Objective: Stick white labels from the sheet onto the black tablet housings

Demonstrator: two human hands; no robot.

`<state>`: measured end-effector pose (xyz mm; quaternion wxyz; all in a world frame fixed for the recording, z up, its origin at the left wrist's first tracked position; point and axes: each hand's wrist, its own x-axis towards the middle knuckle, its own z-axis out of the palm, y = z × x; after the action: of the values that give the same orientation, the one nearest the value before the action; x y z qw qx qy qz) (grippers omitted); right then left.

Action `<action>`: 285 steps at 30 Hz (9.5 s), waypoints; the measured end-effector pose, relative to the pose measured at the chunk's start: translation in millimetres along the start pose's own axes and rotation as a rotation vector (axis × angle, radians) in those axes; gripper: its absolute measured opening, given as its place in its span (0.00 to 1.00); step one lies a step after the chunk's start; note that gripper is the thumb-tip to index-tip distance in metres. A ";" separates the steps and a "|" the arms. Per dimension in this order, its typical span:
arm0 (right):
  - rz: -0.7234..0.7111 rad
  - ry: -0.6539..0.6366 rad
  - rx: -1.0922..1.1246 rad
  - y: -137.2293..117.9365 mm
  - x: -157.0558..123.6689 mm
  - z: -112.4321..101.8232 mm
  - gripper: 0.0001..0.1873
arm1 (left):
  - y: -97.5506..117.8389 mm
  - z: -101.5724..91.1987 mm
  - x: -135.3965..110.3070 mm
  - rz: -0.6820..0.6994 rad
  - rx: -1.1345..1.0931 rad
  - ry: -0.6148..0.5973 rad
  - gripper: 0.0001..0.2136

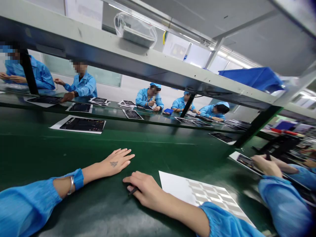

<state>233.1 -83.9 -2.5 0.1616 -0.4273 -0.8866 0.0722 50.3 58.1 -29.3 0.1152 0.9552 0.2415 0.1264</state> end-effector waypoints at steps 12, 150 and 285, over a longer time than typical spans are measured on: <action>0.014 -0.012 0.003 -1.5 -0.2 -1.9 0.13 | 5.8 -3.8 0.4 -0.045 0.022 -0.055 0.24; 0.005 0.037 0.129 5.5 -4.9 5.0 0.13 | 20.4 -13.7 2.0 -0.092 0.064 -0.120 0.23; 0.015 0.023 0.106 5.6 -3.4 4.2 0.12 | 15.1 -9.7 3.4 -0.073 0.061 -0.107 0.23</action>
<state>237.7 -83.0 -8.7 0.1936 -0.4255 -0.8765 0.1154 56.8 48.3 -15.3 0.1032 0.9542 0.2736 0.0636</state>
